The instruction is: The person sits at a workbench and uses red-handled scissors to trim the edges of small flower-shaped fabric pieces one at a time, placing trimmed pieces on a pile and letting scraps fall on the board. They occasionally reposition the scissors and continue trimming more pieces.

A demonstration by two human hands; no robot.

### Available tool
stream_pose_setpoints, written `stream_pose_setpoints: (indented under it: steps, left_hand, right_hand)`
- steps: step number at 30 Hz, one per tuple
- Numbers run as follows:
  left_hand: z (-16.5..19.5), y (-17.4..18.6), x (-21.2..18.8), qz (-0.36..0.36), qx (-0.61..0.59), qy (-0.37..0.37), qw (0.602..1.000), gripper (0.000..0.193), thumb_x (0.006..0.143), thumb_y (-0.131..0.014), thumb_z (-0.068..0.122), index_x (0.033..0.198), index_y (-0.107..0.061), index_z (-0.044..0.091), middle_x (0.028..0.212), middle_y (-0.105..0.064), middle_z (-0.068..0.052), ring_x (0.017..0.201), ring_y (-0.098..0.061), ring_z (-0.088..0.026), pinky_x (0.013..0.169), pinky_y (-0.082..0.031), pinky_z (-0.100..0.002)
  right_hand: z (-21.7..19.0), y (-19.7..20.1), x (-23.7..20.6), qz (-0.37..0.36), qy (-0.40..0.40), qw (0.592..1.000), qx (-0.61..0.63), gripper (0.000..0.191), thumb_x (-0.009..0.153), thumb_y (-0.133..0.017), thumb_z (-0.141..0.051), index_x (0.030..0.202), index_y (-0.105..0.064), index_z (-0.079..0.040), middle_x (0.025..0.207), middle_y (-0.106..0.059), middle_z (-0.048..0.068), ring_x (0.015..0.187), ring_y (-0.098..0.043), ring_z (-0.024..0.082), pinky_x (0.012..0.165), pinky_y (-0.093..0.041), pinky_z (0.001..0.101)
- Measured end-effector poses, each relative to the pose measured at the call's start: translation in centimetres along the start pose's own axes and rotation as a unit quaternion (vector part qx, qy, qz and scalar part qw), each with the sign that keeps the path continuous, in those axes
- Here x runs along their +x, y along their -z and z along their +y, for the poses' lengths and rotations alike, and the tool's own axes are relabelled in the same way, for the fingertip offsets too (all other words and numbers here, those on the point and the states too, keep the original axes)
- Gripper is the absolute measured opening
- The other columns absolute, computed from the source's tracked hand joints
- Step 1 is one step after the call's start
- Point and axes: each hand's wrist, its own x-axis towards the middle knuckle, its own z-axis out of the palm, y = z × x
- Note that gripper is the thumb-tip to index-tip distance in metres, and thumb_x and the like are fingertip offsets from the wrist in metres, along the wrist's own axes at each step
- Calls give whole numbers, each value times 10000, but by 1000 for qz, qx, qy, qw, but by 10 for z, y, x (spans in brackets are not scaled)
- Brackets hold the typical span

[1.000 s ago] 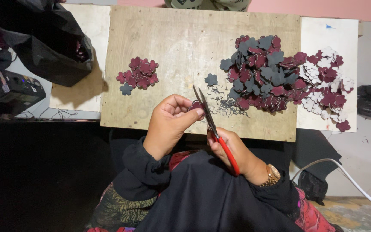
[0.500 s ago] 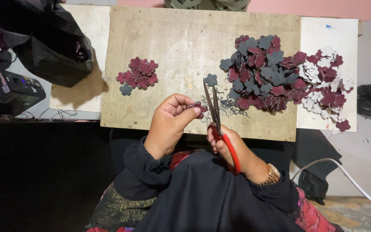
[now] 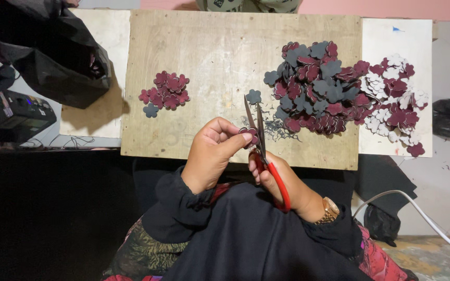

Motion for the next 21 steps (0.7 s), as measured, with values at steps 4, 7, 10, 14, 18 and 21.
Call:
stream_pose_setpoints:
  steps: [4, 7, 10, 14, 18, 21]
  left_hand:
    - [0, 0, 1, -4, 14, -7, 1000, 145, 927, -716, -14, 1043, -631, 2, 964, -729, -76, 897, -696, -120, 846, -566, -265]
    - [3, 1, 1, -2, 42, -4, 999, 167, 941, -707, 25, 1103, -676, -5, 973, -734, -52, 887, -673, -96, 796, -538, -238]
    - [7, 1, 0, 15, 77, 17, 997, 199, 943, -702, 55, 1136, -691, 8, 956, -738, -38, 846, -650, -67, 682, -478, -204]
    - [9, 0, -1, 8, 63, 6, 998, 262, 911, -729, 38, 1162, -658, 24, 964, -721, -25, 812, -622, -42, 650, -470, -190]
    - [6, 3, 1, 4, 40, -16, 999, 248, 914, -770, 5, 1110, -619, 13, 971, -716, -54, 779, -584, -44, 646, -447, -187]
    - [4, 7, 1, 11, 14, -12, 1000, 224, 887, -757, 1, 1053, -608, 22, 982, -728, -64, 860, -668, -62, 758, -534, -197]
  right_hand:
    - [-1, 1, 1, 12, 2, 1000, 1, 760, 922, -518, -778, 1113, -550, -42, 928, -523, 0, 801, -489, 85, 728, -466, 232]
    - [-1, 1, 0, 16, -3, 1000, 7, 745, 928, -527, -772, 1083, -548, -44, 927, -520, 5, 811, -488, 92, 741, -463, 237]
    - [1, 1, 0, 12, -4, 1000, 10, 740, 928, -528, -774, 1080, -550, -50, 927, -520, 3, 812, -484, 92, 743, -458, 238]
    - [2, 2, 1, 12, -9, 1000, 6, 738, 917, -533, -776, 1073, -550, -54, 917, -526, 0, 807, -492, 91, 737, -458, 236]
    - [1, 0, 1, 10, -7, 1000, 9, 736, 922, -533, -775, 1077, -552, -55, 928, -525, -2, 821, -489, 88, 750, -457, 234]
    - [0, -1, 3, 10, -12, 1000, 13, 728, 922, -538, -767, 1083, -554, -57, 924, -525, -2, 809, -485, 88, 739, -450, 233]
